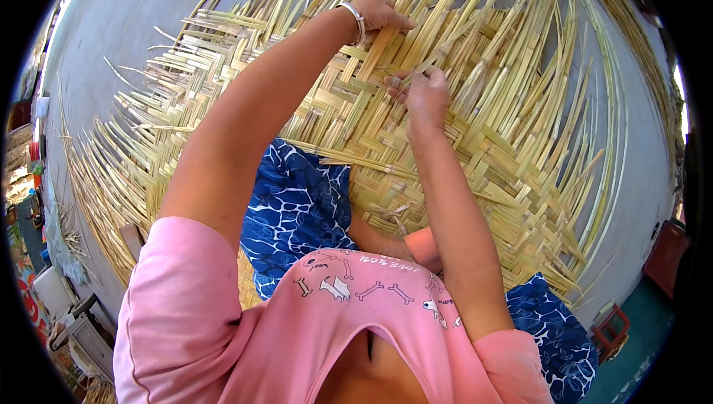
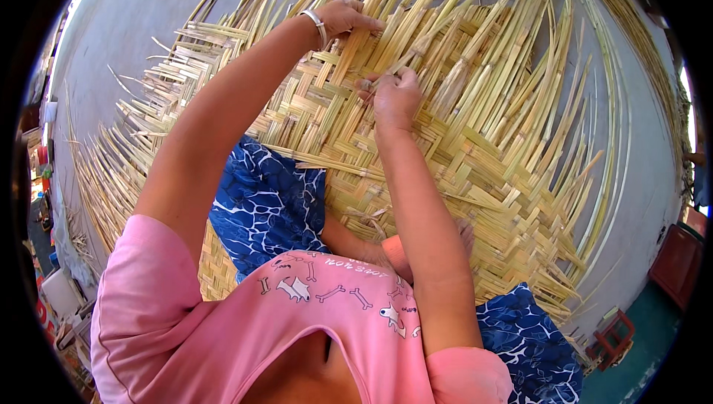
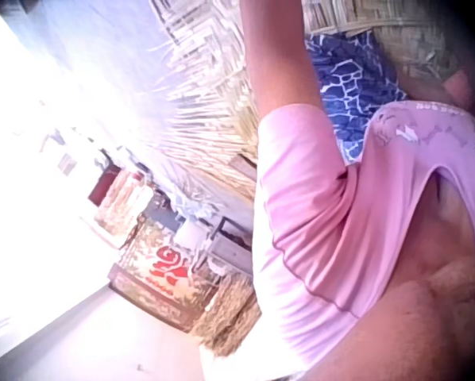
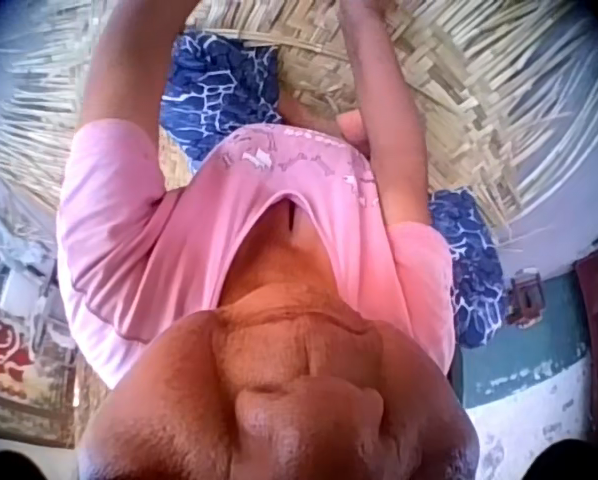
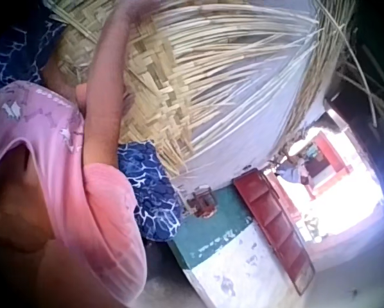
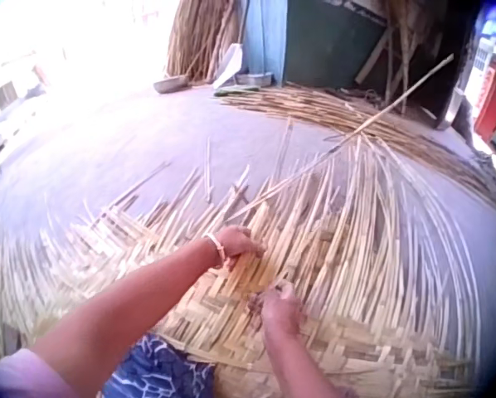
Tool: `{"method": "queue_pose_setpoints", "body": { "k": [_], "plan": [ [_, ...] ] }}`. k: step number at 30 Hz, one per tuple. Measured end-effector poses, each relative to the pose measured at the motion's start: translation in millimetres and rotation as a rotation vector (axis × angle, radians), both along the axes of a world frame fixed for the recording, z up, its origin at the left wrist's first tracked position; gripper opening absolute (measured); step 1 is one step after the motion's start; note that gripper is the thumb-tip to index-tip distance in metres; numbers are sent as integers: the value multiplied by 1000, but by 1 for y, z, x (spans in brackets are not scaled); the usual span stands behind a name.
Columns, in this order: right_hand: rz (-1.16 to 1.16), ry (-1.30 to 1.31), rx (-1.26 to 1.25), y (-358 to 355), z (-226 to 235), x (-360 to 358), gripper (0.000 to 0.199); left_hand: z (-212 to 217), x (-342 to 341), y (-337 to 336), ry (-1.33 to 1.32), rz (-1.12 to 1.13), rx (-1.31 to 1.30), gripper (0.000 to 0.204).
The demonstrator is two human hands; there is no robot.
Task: The person sits on the floor and weaves a large flat mat or basket base using dried palm leaves. They interlace the leaves by hand, periodically using a wooden mallet to tighten the weave.
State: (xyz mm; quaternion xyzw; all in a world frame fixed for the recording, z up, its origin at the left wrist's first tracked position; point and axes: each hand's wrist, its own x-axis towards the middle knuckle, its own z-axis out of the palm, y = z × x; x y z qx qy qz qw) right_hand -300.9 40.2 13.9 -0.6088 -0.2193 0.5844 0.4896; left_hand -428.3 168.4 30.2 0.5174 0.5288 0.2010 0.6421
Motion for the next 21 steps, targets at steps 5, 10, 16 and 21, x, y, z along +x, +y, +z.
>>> {"method": "queue_pose_setpoints", "body": {
  "k": [5,10,16,21],
  "plan": [
    [403,-547,129,15,-13,6,31,5,-2,0,-162,-41,-48,42],
    [545,-615,75,26,-9,17,26,-17,-31,-12,-183,165,109,35],
    [558,-613,-14,29,-8,15,13,-28,-43,-51,84,328,367,17],
    [678,-689,-11,30,-2,13,8,-21,-40,-89,701,107,1021,11]
  ]
}}
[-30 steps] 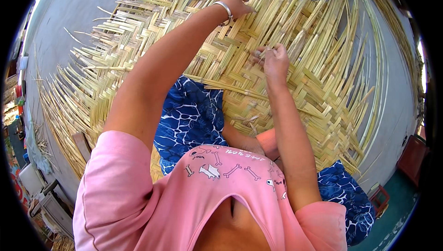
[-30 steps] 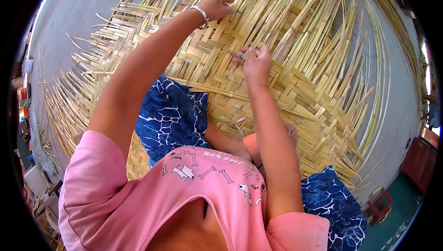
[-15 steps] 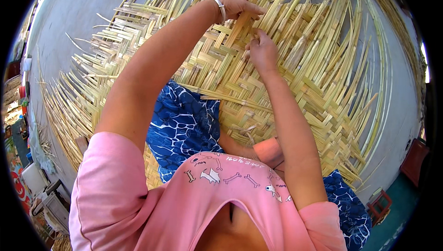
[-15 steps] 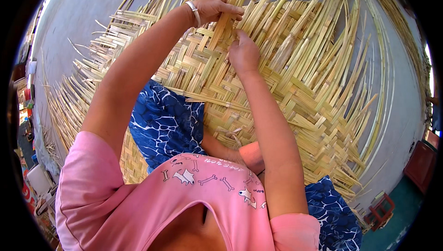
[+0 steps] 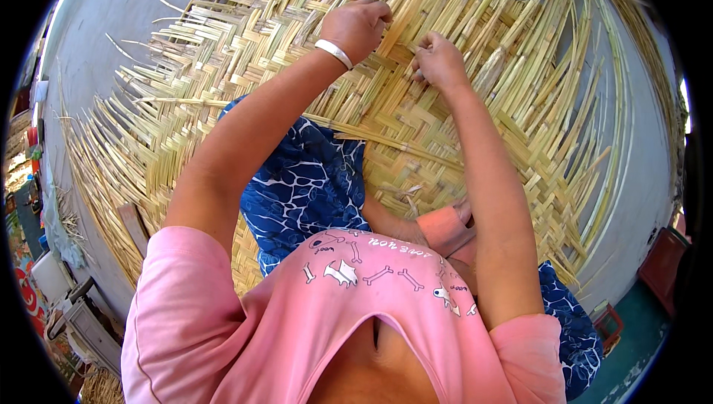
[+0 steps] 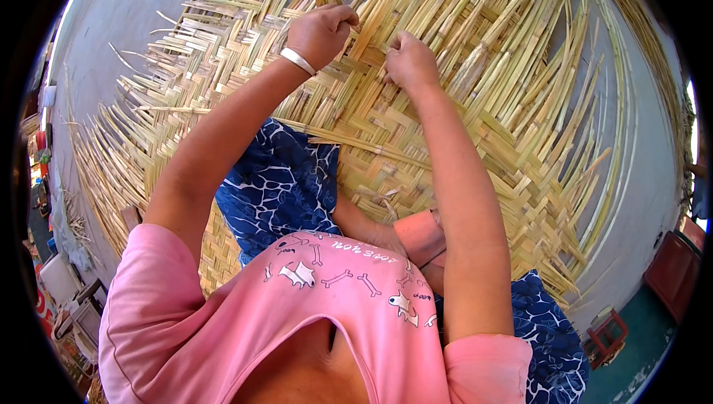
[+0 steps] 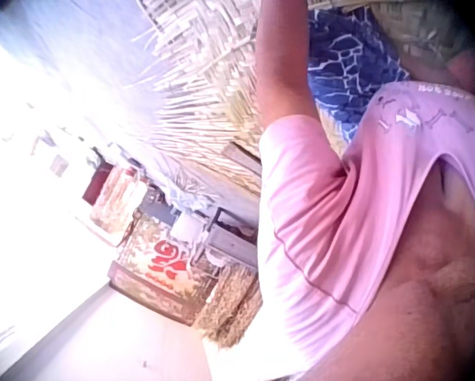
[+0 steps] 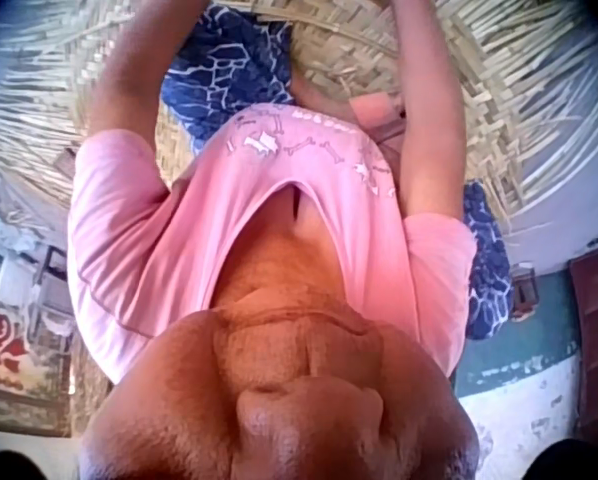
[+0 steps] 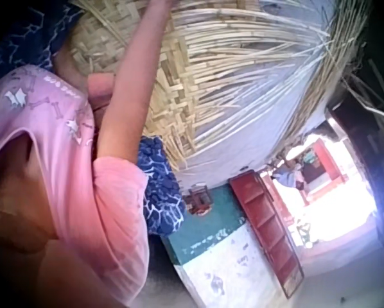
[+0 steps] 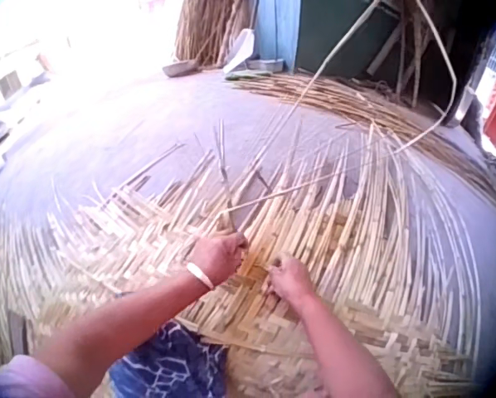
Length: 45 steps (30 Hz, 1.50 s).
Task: The person sits on the floor and weaves a large flat mat or basket base using dried palm leaves. They interlace the leaves by hand, periodically using a wooden mallet to tighten the weave.
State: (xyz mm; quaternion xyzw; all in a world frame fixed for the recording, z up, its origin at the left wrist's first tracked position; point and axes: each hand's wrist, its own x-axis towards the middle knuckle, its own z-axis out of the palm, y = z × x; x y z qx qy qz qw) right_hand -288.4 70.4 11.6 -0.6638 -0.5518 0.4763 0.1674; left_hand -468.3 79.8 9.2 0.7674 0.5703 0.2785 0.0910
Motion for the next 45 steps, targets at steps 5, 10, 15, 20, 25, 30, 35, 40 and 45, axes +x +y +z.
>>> {"method": "queue_pose_setpoints", "body": {
  "k": [5,10,15,20,25,30,35,40,45],
  "plan": [
    [196,-182,-28,11,3,2,9,-9,-17,-13,59,-147,155,10],
    [465,-580,142,14,8,-8,13,-17,-18,-12,-139,159,-298,14],
    [490,-560,117,15,12,-12,14,-27,-29,5,-325,281,-448,17],
    [636,-732,302,2,24,-19,14,-34,-35,7,-465,267,-536,14],
    [816,-903,576,-1,26,-16,13,-26,-53,1,-1100,272,-713,12],
    [763,-680,672,10,25,-33,12,-30,-90,4,-1382,286,-747,12],
    [528,-328,551,22,2,-65,20,-12,-109,13,-1339,70,-860,11],
    [374,-244,336,30,-1,-72,21,-18,-117,38,-1298,-23,-834,13],
    [102,-157,326,26,-7,-77,18,-21,-89,69,-1136,20,-758,33]
  ]
}}
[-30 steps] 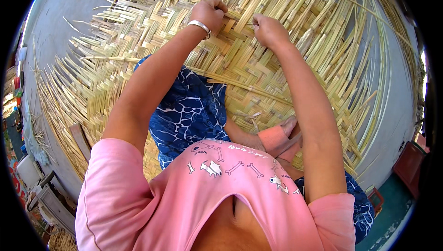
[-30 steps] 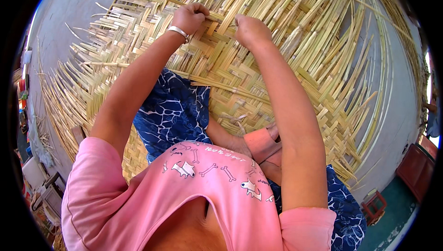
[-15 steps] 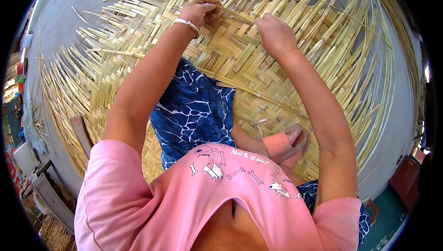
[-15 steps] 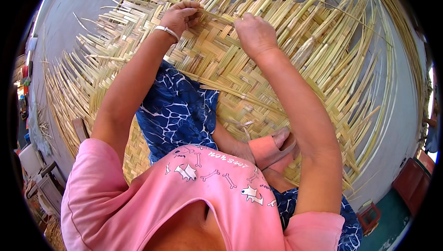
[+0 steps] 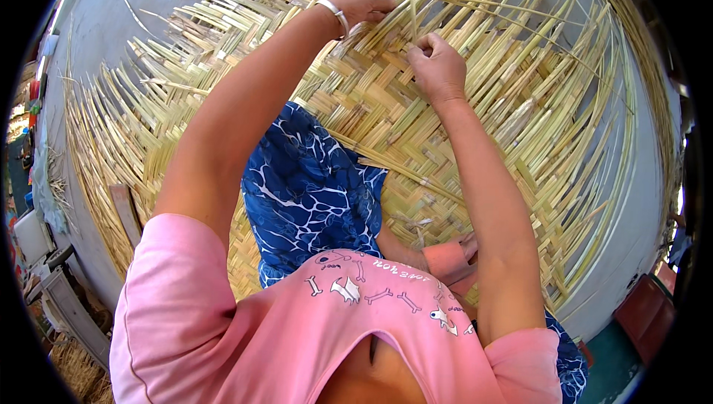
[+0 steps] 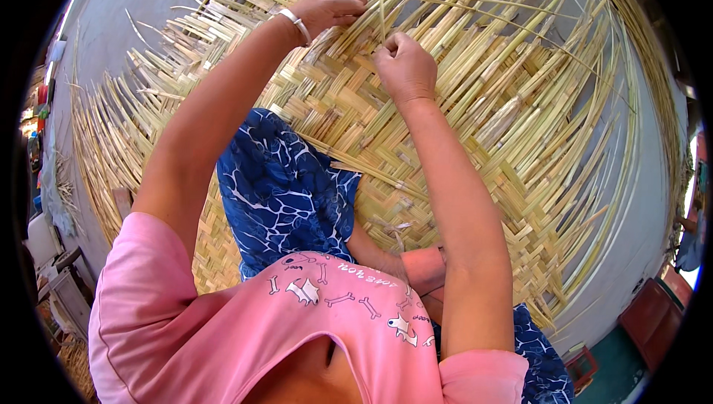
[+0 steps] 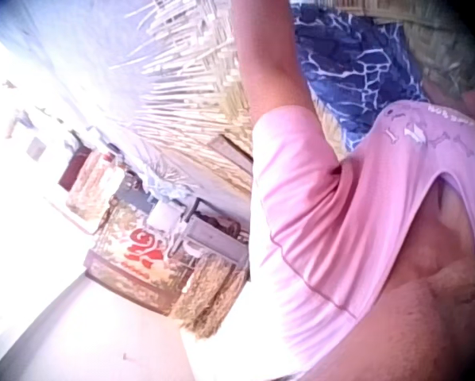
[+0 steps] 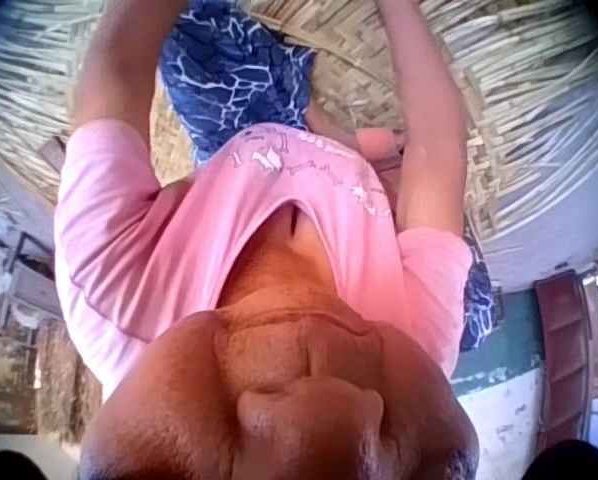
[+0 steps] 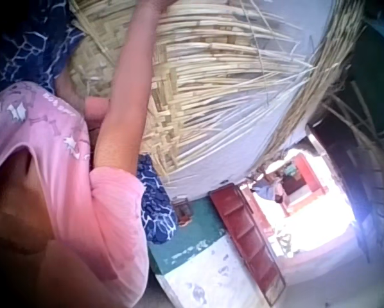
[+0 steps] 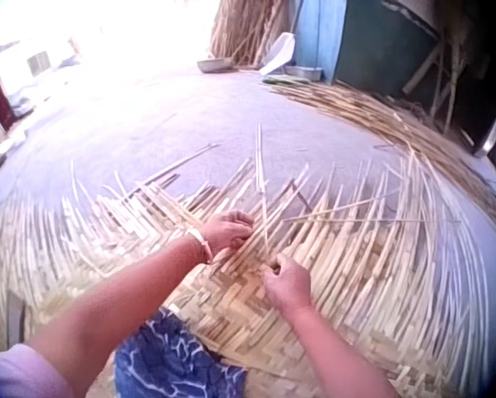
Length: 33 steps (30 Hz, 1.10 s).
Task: The person sits on the floor and weaves a large flat mat or basket base using dried palm leaves. They interlace the leaves by hand, periodically using a wooden mallet to tighten the weave.
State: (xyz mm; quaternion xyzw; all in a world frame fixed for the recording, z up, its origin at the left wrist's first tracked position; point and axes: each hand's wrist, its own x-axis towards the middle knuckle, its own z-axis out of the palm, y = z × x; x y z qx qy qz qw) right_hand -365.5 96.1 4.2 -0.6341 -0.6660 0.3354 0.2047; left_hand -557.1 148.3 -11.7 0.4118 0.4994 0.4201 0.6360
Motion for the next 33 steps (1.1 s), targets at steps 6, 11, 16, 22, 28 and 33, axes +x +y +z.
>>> {"method": "queue_pose_setpoints", "body": {
  "k": [6,11,16,22,28,33],
  "plan": [
    [-303,231,-85,-3,-19,0,20,-2,27,38,726,-214,56,64],
    [-450,407,-170,-1,-29,-1,22,23,39,33,774,-367,-14,59],
    [-239,42,14,-5,-22,-11,23,8,32,30,351,-365,-119,48],
    [-5,-97,157,-16,-23,-8,27,11,21,17,-27,-354,-179,37],
    [39,-42,175,-10,-31,1,26,-8,4,-9,-206,-70,-78,33],
    [-30,-4,138,-14,-27,-4,19,-5,-1,-33,121,167,-38,23]
  ]
}}
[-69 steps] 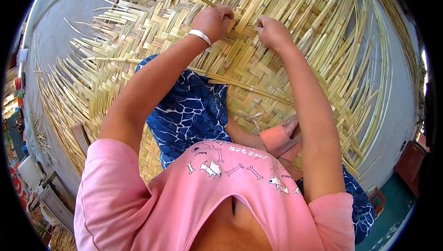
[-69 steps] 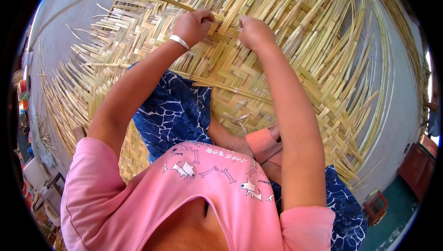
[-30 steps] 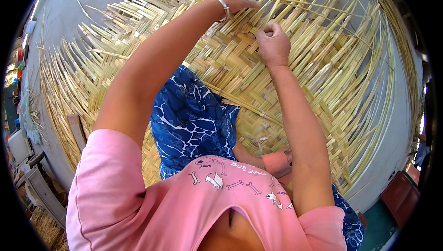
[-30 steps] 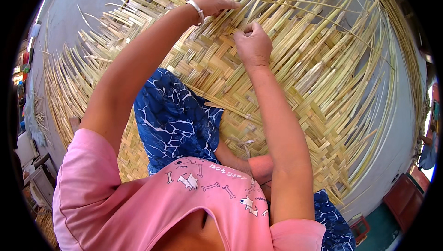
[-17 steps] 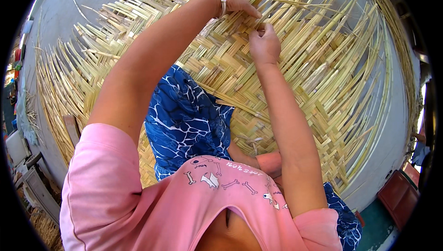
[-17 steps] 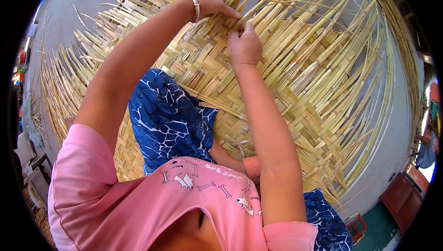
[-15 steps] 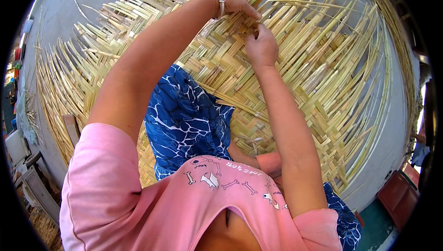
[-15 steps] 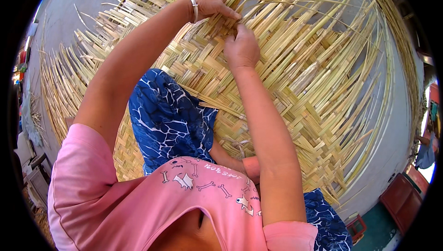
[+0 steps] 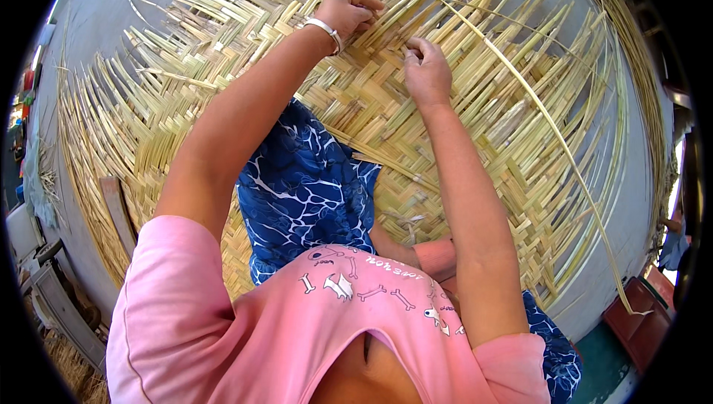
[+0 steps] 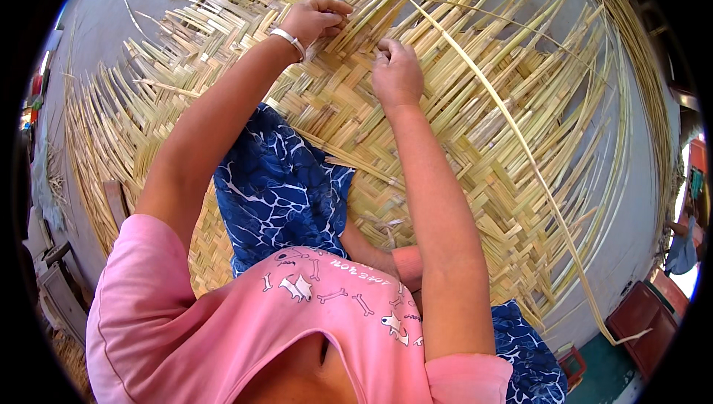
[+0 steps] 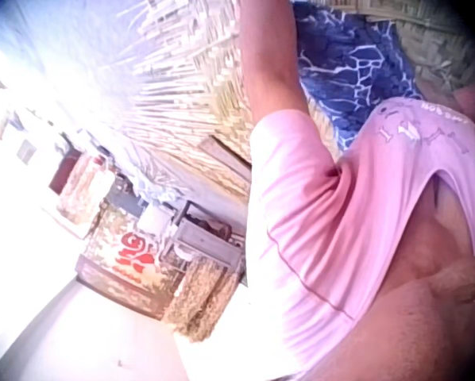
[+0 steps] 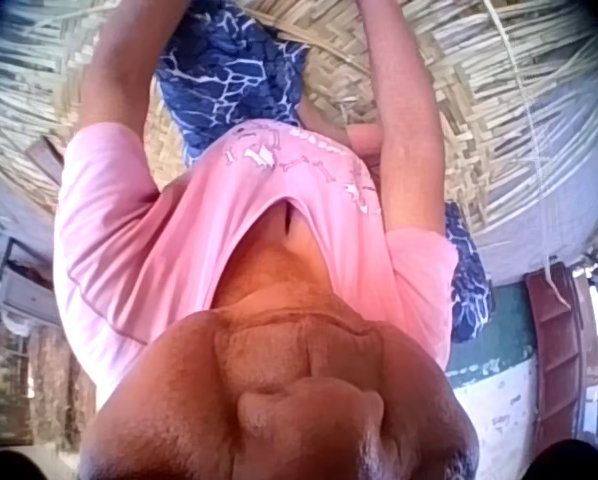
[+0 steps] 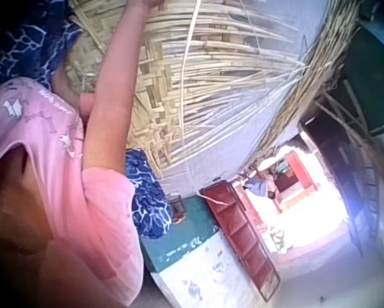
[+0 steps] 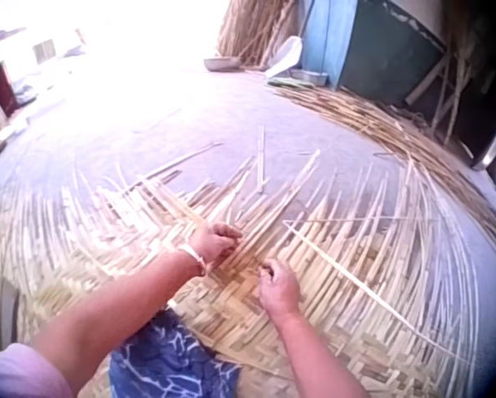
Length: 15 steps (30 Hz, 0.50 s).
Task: The person sits on the floor and weaves a large flat mat or basket base using dried palm leaves. They interlace the leaves by hand, periodically using a wooden mallet to tighten the weave.
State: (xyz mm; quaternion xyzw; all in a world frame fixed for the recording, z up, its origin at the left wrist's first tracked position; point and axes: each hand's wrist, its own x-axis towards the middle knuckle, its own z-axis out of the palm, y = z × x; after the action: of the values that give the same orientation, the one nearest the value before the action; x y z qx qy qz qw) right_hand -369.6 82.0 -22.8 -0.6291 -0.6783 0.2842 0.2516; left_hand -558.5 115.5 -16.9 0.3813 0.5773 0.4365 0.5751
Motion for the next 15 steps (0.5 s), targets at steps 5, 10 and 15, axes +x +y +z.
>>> {"method": "queue_pose_setpoints", "body": {
  "k": [5,10,15],
  "plan": [
    [13,-134,113,-11,6,-8,13,-5,0,-19,487,44,51,15],
    [200,-284,244,-15,9,-5,15,8,-1,-31,860,-153,580,15],
    [366,-443,299,-14,16,-5,14,3,-21,-22,634,30,378,13]
  ]
}}
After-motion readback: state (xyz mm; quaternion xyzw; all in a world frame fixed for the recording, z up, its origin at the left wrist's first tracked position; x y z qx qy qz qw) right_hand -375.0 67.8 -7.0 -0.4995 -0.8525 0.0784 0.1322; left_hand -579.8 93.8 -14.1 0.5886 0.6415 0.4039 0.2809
